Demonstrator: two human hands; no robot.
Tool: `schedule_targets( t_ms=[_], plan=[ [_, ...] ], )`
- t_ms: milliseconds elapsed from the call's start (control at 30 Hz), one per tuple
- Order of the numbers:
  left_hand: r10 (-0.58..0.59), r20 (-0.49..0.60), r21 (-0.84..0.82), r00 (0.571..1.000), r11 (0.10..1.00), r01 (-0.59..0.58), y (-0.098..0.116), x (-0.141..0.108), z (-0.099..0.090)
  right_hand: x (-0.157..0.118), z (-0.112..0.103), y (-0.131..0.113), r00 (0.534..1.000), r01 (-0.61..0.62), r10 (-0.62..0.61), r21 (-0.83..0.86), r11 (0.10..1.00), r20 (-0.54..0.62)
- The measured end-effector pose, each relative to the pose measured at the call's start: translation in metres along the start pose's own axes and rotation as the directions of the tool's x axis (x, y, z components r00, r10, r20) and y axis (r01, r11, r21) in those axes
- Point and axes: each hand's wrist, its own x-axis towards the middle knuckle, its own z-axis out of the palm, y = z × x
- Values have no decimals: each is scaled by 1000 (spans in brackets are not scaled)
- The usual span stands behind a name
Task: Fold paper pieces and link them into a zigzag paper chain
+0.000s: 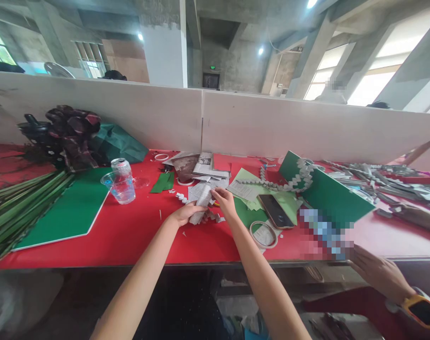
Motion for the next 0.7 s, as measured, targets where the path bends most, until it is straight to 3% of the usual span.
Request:
schedule_targets(
  t_ms=[400, 700],
  plan=[
    [29, 36, -90, 999, 996, -26, -5, 5, -6, 6, -5, 11, 989, 53, -55, -16, 998, -140],
    [-21, 60, -120, 998, 992, 28, -8, 9, -11, 7, -6, 12, 986, 59, -61, -22, 998, -153]
  ],
)
